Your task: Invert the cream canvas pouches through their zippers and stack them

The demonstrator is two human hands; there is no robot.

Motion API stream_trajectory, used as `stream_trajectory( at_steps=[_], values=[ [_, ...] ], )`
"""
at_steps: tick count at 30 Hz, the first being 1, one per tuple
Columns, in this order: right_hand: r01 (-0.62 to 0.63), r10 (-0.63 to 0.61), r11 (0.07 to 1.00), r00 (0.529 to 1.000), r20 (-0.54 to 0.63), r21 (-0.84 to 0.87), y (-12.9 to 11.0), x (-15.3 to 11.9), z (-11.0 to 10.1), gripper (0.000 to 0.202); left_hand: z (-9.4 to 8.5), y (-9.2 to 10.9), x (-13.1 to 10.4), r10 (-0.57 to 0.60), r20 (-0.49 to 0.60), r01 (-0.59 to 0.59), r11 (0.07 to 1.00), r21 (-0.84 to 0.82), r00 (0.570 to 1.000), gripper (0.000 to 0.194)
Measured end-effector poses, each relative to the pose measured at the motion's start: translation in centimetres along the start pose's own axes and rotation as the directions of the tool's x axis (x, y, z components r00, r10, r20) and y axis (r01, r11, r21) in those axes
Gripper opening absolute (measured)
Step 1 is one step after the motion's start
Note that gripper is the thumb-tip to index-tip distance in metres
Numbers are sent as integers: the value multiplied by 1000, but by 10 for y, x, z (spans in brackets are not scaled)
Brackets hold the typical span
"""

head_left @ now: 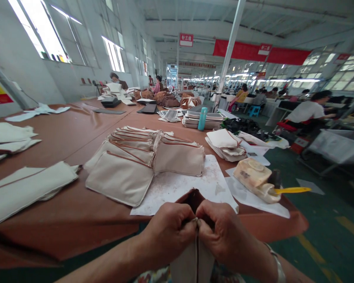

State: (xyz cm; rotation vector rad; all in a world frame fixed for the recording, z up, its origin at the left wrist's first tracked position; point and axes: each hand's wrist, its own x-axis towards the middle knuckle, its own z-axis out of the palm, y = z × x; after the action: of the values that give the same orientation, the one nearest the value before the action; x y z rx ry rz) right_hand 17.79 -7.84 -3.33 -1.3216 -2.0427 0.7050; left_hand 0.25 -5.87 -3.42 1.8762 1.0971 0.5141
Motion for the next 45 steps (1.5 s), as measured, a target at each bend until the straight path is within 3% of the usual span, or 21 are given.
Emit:
stream_trajectory(
  at_steps=[2, 4, 8, 11, 14, 17, 20, 22, 27, 30, 33, 38, 41, 45],
  values=[
    [-8, 8, 1000, 1000, -11, 16, 3, 1, 2, 13, 2, -1, -1, 65, -30, -64, 996, 57, 997, 17],
    [-68, 62, 985, 997, 41, 160, 8, 3, 2, 12, 1, 0, -2, 63, -33, -62, 998, 29, 997, 17],
    [-263, 139, 788, 957, 255, 557, 18, 4, -4, 10, -7, 2, 1, -110, 176, 159, 943, -291, 978, 25],
    [-283, 132, 754, 949, 286, 593, 20, 2, -9, 11, -13, 2, 3, -126, 234, 207, 909, -363, 964, 22],
    [-242, 124, 811, 961, 248, 533, 17, 0, -10, 13, -16, 3, 2, -36, 40, 44, 972, -230, 999, 9],
    [-187, 107, 850, 977, 187, 492, 12, -1, -6, 12, -15, 5, -3, 202, -180, -206, 979, -5, 963, 8],
    [-137, 99, 884, 989, 106, 447, 8, -2, -2, 8, -13, 6, -9, 410, -199, -379, 909, 175, 890, 13],
    [-115, 96, 901, 993, 66, 419, 6, -4, -1, 7, -11, 6, -10, 435, -203, -388, 892, 233, 877, 13],
    [-39, 46, 944, 999, -12, 328, 0, -9, -1, 4, -10, 12, -8, 263, -229, -231, 960, 156, 937, 11],
    [-25, 35, 956, 999, -28, 293, -2, -11, 0, 3, -13, 18, -6, 30, -154, -28, 999, 16, 988, 6],
    [3, 7, 963, 999, -38, 270, -2, -12, 1, 4, -16, 18, -4, -123, -52, 112, 978, -174, 991, 3],
    [86, -77, 966, 996, -46, 245, -3, -14, -2, 10, -12, 9, -1, -137, 4, 125, 889, -440, 991, 19],
    [192, -180, 958, 981, -77, 214, -6, -13, -4, 13, -10, 11, -3, -130, -31, 103, 891, -442, 991, 22],
    [252, -243, 966, 962, -121, 61, -10, -10, -4, 16, -6, 22, -6, -119, -175, 51, 936, -347, 977, 21]
  ],
)
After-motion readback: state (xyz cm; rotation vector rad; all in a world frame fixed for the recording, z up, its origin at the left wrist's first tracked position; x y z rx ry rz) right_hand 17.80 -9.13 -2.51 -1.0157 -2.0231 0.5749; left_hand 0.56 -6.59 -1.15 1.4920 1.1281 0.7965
